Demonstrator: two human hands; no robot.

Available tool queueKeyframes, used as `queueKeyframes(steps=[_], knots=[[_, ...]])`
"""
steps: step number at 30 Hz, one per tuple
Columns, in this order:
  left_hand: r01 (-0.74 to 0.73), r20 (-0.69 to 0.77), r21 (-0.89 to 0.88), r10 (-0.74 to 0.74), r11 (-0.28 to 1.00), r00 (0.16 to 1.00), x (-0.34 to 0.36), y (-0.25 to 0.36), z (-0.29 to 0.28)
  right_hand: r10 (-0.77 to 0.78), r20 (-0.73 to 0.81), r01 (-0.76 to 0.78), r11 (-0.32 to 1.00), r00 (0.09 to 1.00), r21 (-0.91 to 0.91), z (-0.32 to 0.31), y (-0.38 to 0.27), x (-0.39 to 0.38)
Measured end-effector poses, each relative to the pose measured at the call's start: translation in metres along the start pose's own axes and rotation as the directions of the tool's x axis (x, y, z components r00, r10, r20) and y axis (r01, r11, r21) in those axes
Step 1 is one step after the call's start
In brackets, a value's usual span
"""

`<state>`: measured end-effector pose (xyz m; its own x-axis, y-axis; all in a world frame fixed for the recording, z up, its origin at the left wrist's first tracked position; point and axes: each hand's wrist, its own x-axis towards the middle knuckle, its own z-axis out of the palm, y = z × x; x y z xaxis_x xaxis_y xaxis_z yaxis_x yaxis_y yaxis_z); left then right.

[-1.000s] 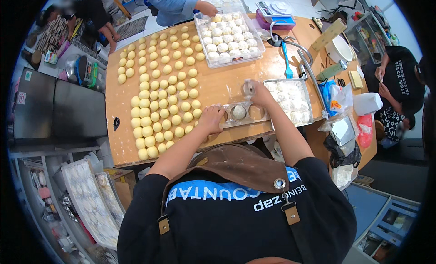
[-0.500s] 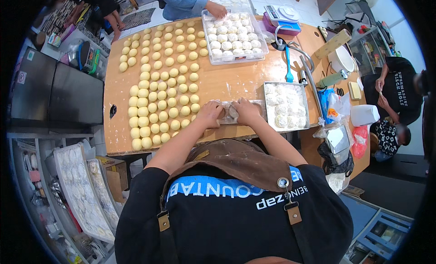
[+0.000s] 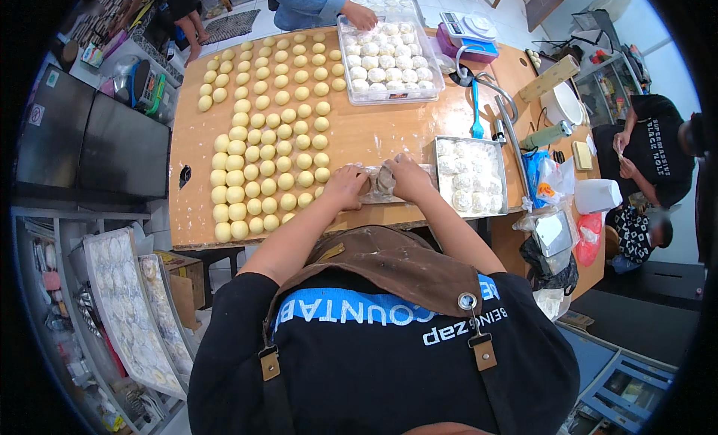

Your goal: The person shapes dough balls by hand, presses them into a circular mold to form rings, and places the shaped dough onto baking sheets.

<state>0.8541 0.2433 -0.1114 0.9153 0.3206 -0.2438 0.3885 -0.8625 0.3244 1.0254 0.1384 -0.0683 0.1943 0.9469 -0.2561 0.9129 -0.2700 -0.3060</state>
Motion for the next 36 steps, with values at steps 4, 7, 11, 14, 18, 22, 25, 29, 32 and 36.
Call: queueKeyframes(steps=[4,7,11,14,18,22,25,29,32,36], knots=[[-0.025,-0.057,-0.002,0.025,1.0,0.998,0.0,-0.002,0.002,0.055,0.119,-0.048,0.997,0.991,-0.065,0.007,-0.007,0.002],[-0.035,-0.091,-0.006,0.035,0.999,0.995,-0.001,-0.003,0.006,0.045,0.098,-0.037,0.996,0.994,-0.087,0.012,-0.007,-0.001],[-0.025,-0.063,-0.02,0.024,0.999,0.998,-0.001,0.0,0.001,0.012,0.044,-0.007,0.994,0.999,-0.111,0.017,-0.01,-0.006],[-0.041,-0.109,0.013,0.043,0.999,0.993,-0.001,0.0,0.004,0.048,0.059,-0.039,0.987,0.997,-0.155,0.024,-0.009,-0.003],[-0.013,-0.048,-0.016,0.013,1.0,0.999,0.001,0.0,0.002,0.059,0.078,-0.044,0.983,0.995,-0.179,0.027,-0.008,-0.001],[-0.006,-0.05,-0.026,0.005,1.0,0.999,0.0,-0.001,0.006,0.06,0.062,-0.049,0.983,0.996,-0.176,0.025,-0.012,-0.001],[-0.015,-0.085,-0.023,0.013,1.0,0.996,0.0,-0.005,0.017,0.061,0.064,-0.05,0.986,0.996,-0.161,0.022,-0.02,-0.002],[-0.029,-0.096,-0.023,0.027,0.999,0.995,0.003,-0.005,0.014,0.03,0.011,-0.028,0.991,0.999,-0.133,0.023,-0.015,-0.001],[-0.013,-0.035,-0.024,0.012,1.0,0.999,0.002,-0.001,0.006,0.041,0.134,-0.025,0.993,0.99,-0.119,0.009,-0.005,0.003],[-0.027,-0.021,-0.059,0.025,0.998,0.999,0.004,-0.004,0.007,0.018,-0.1,-0.012,0.998,0.995,0.064,-0.032,0.011,0.009]])
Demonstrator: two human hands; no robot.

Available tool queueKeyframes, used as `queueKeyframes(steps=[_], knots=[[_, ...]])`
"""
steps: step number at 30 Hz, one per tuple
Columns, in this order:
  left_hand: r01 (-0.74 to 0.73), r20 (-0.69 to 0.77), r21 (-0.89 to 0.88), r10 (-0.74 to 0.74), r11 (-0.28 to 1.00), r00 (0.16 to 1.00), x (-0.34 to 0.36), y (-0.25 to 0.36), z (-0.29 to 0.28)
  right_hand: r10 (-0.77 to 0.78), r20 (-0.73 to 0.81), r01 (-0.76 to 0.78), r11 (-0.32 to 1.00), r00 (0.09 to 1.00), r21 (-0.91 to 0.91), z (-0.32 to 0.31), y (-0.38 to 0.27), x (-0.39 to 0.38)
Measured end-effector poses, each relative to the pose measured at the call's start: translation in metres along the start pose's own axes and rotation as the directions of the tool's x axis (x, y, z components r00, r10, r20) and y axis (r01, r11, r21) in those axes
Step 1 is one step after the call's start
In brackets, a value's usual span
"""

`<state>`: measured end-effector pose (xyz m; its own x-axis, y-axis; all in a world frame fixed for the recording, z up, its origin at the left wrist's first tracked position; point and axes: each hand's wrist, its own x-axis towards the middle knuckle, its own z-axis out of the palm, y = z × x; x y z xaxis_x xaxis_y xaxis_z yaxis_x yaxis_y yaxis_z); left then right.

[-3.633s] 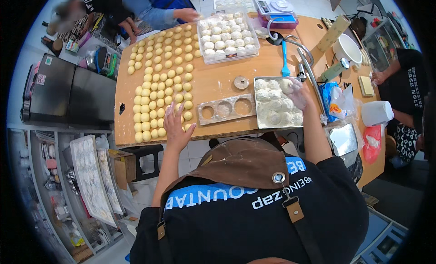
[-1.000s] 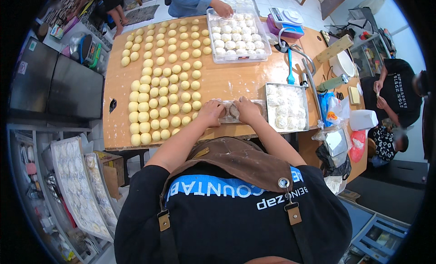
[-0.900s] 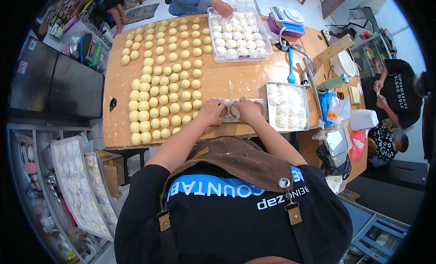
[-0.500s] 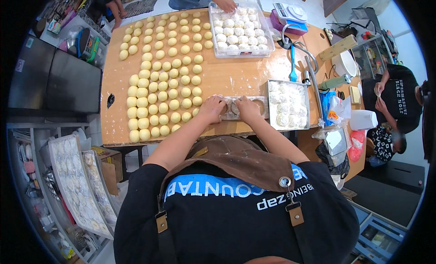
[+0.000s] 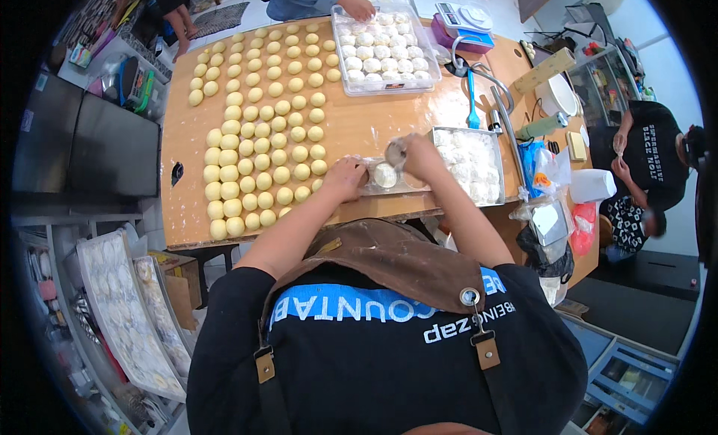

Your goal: The person shapes dough balls by hand, presses them into a circular mold to form rings, and places the shaped dough onto baking sheets.

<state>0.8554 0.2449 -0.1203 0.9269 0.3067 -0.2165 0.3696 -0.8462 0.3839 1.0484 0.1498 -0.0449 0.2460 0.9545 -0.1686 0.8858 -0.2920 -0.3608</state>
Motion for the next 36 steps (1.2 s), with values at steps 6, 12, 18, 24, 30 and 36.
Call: queueKeyframes(steps=[6,12,18,24,30,36], knots=[[0.012,0.007,0.062,-0.012,0.998,1.0,0.001,0.003,-0.006,0.006,0.029,-0.003,0.993,1.0,-0.119,0.014,0.015,-0.01],[0.008,-0.01,0.055,-0.008,0.998,1.0,-0.001,0.0,-0.002,0.079,0.209,-0.04,0.982,0.975,-0.185,0.037,-0.015,-0.011],[-0.003,-0.009,0.013,0.003,1.0,1.0,-0.002,-0.001,0.001,0.1,0.198,-0.057,0.976,0.975,-0.211,0.047,-0.024,-0.012],[0.0,-0.008,0.047,0.0,0.999,1.0,0.001,-0.003,0.004,0.068,0.132,-0.034,0.968,0.989,-0.247,0.057,-0.026,-0.015],[-0.008,-0.038,0.052,0.01,0.999,0.999,0.001,0.0,0.001,0.068,0.134,-0.04,0.979,0.989,-0.202,0.051,-0.017,-0.019],[0.01,-0.007,0.086,-0.01,0.996,1.0,-0.003,-0.002,-0.002,0.168,0.031,-0.171,0.973,0.985,0.158,-0.018,-0.001,-0.023]])
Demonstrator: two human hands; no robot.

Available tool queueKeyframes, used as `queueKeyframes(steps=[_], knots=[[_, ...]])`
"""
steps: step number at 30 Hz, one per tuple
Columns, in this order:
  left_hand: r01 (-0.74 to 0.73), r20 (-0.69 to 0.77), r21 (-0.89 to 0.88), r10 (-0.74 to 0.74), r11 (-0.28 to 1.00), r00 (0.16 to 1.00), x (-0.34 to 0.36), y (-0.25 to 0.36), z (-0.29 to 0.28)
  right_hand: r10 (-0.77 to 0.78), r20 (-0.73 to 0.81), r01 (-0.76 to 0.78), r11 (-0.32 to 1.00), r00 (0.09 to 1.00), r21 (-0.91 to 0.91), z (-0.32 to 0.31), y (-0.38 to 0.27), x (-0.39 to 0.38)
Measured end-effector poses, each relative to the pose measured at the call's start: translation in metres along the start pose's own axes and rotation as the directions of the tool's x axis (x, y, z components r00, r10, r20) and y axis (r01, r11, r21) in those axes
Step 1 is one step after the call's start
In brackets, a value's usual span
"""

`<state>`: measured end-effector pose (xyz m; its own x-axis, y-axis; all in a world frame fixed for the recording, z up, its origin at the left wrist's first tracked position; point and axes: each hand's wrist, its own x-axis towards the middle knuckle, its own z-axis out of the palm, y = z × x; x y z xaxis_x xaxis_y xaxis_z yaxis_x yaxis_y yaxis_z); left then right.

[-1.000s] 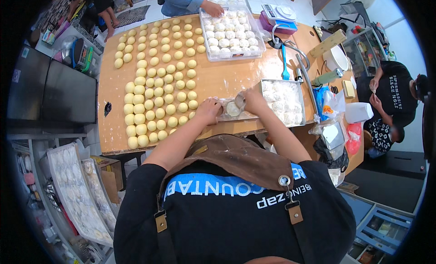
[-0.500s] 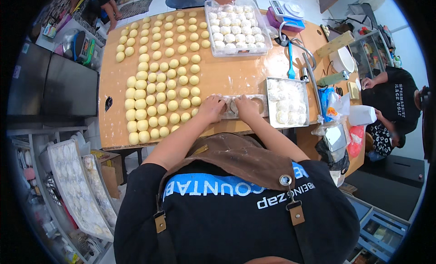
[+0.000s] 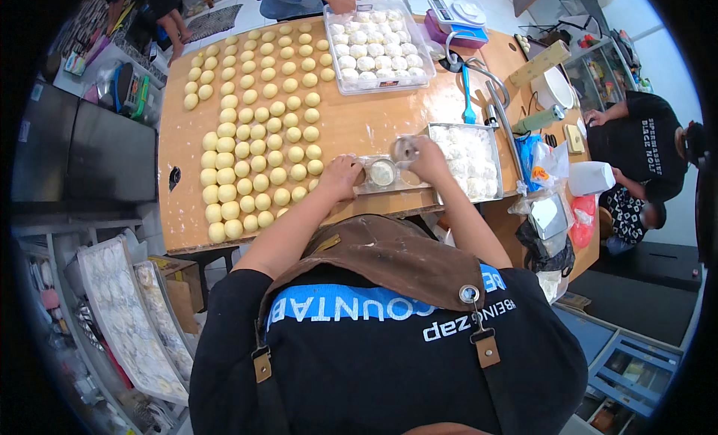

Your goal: The person shapes dough balls by hand, presses them into a circular mold to form rings, and places the shaped dough onto baking sheets.

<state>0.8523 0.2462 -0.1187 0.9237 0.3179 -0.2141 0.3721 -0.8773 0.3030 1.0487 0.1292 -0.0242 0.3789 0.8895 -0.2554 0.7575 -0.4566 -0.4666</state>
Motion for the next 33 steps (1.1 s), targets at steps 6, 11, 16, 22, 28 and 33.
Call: queueKeyframes(steps=[6,11,16,22,28,33], knots=[[0.008,0.05,-0.038,-0.006,0.999,0.999,0.003,0.005,-0.01,0.29,-0.026,-0.124,0.485,0.957,0.866,0.043,0.056,-0.028],[-0.004,0.021,-0.04,0.005,0.999,1.0,0.003,0.003,-0.006,0.301,-0.002,-0.173,0.552,0.954,0.815,0.056,0.075,-0.04],[0.006,0.012,-0.04,-0.005,0.999,1.0,0.003,0.004,-0.005,0.319,-0.05,-0.164,0.608,0.946,0.777,0.055,0.076,-0.039],[0.007,0.003,-0.042,-0.007,0.999,1.0,0.002,0.005,-0.004,0.241,-0.032,-0.135,0.646,0.97,0.751,0.06,0.083,-0.031],[0.039,0.037,-0.069,-0.036,0.997,0.999,0.0,0.006,-0.009,-0.069,-0.044,0.071,0.997,0.997,0.043,0.043,0.029,-0.018],[0.054,0.081,-0.053,-0.05,0.997,0.995,0.005,0.006,-0.012,-0.056,0.139,0.089,0.967,0.989,-0.24,0.054,0.001,0.003]])
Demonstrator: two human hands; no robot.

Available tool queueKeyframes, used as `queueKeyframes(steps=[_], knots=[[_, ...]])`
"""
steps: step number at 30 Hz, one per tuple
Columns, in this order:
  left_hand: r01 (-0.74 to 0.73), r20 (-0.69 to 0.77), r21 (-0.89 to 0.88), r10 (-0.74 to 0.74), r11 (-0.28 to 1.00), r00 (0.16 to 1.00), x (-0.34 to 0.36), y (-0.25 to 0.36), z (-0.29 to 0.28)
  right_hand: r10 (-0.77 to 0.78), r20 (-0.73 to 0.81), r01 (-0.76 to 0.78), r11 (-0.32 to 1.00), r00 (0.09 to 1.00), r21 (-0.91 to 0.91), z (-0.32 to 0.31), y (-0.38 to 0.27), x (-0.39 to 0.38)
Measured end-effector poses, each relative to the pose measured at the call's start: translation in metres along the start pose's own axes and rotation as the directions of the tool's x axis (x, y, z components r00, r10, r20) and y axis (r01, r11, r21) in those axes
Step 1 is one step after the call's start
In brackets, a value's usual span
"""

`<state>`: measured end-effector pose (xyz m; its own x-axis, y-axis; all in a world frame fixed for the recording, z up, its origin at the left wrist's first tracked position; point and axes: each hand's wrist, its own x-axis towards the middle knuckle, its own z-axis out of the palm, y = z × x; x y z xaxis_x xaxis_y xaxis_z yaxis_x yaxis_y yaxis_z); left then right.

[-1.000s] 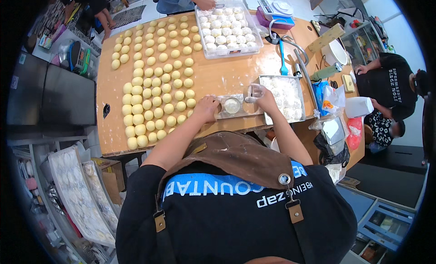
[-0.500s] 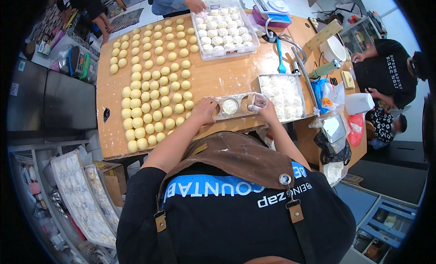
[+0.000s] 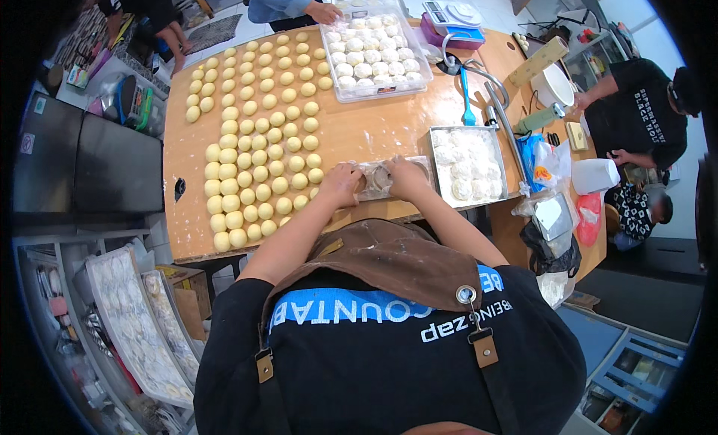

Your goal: The person shapes dough balls by hand, presses them into a circular mold to form rings, and places the shaped dough onto baking sheets.

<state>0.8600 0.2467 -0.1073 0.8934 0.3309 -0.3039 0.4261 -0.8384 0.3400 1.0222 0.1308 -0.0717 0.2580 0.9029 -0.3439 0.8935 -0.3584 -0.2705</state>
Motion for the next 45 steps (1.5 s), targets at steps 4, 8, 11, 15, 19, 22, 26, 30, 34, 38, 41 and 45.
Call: queueKeyframes(steps=[4,8,11,15,19,22,26,30,34,38,41,45], knots=[[-0.05,-0.087,0.031,0.053,0.998,0.995,-0.001,-0.002,0.005,0.043,0.073,-0.037,0.997,0.996,-0.07,0.0,-0.012,0.004],[-0.092,-0.157,0.033,0.096,0.995,0.983,-0.003,-0.004,0.01,0.015,0.058,-0.008,0.993,0.998,-0.116,0.012,-0.016,0.006],[-0.075,-0.135,0.031,0.079,0.997,0.988,0.0,-0.003,0.008,-0.014,-0.015,0.012,0.996,1.0,-0.091,0.022,-0.011,0.009],[-0.084,-0.134,0.026,0.087,0.996,0.987,-0.001,-0.003,0.008,-0.015,-0.035,0.013,0.998,0.999,-0.062,0.028,-0.007,0.011],[-0.064,-0.085,0.005,0.064,0.998,0.994,0.001,-0.003,0.007,-0.041,-0.09,0.042,0.999,0.995,0.017,0.016,0.007,0.011],[-0.044,-0.069,0.018,0.045,0.999,0.997,0.002,-0.004,0.01,0.012,-0.134,0.013,0.982,0.991,0.186,-0.027,0.019,0.004],[-0.054,-0.112,0.046,0.059,0.997,0.992,-0.003,-0.002,0.007,0.141,-0.219,-0.095,0.973,0.965,0.209,-0.038,0.04,0.004],[-0.017,-0.015,0.003,0.017,1.0,1.0,0.0,0.003,0.0,-0.002,-0.129,0.018,0.992,0.992,0.122,-0.005,0.03,0.0],[-0.03,-0.04,-0.003,0.03,1.0,0.999,0.0,0.001,0.004,0.016,-0.052,-0.016,1.0,0.999,-0.005,0.013,0.009,0.001],[-0.032,-0.067,-0.002,0.031,1.0,0.997,-0.001,-0.002,0.008,-0.019,0.027,0.02,0.998,0.999,-0.061,0.006,-0.007,0.003],[-0.05,-0.122,0.012,0.051,0.999,0.991,-0.002,-0.002,0.011,-0.033,0.035,0.036,0.996,0.999,-0.077,0.008,-0.012,0.005],[-0.046,-0.081,0.026,0.048,0.999,0.996,-0.002,-0.001,0.009,-0.035,0.015,0.036,0.994,0.999,-0.101,0.016,-0.011,0.007]])
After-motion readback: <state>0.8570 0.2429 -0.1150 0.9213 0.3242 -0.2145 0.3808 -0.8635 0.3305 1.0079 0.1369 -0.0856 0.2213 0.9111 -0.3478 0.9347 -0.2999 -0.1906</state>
